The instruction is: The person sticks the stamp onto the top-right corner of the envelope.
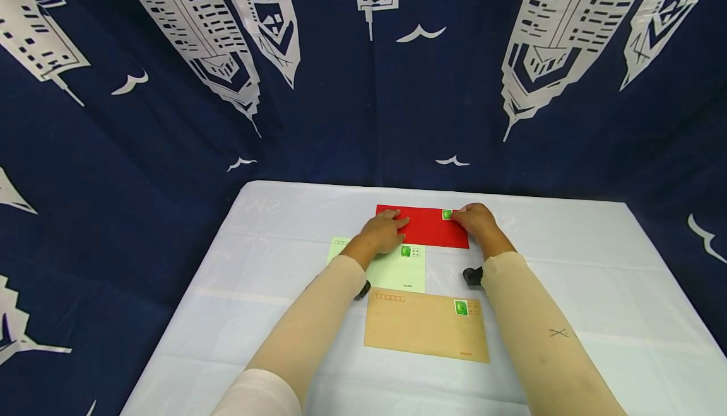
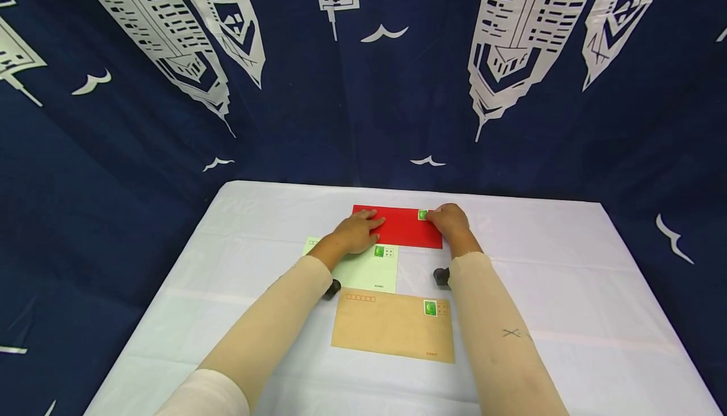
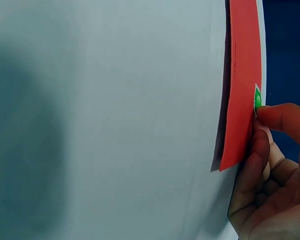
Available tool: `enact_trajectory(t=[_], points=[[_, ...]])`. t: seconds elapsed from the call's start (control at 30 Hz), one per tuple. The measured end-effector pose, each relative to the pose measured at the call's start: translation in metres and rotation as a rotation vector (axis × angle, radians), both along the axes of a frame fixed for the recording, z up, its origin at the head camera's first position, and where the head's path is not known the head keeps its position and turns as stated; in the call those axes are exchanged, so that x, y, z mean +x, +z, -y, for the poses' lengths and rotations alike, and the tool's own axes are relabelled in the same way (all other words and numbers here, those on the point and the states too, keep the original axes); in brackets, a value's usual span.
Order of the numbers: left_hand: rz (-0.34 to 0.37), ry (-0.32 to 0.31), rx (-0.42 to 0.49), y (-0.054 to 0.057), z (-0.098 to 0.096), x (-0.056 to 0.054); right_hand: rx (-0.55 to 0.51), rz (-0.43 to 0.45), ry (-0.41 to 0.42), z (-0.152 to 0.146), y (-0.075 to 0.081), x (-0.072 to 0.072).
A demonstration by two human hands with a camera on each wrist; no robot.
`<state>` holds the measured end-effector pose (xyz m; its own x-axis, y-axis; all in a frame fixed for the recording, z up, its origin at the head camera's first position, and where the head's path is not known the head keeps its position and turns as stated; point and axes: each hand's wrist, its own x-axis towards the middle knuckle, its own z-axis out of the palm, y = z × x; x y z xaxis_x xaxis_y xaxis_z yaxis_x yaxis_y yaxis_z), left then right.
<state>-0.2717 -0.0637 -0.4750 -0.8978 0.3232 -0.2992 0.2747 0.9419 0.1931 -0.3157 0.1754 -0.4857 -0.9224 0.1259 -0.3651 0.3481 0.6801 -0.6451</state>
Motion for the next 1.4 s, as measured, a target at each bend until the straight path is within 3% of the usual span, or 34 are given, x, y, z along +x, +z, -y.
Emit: enact_trajectory(t=[0.77,1.4], points=[[0.012,-0.002,0.003,0.0013,0.0003,0.0005,0.021,-0.019,-0.002,0.003,0.0033,0.0035],[0.0,0.002,-0.002,-0.0008,-0.0004,-0.0005,0.034,0.014,-0.018,0.002,-0.0003,-0.0001]])
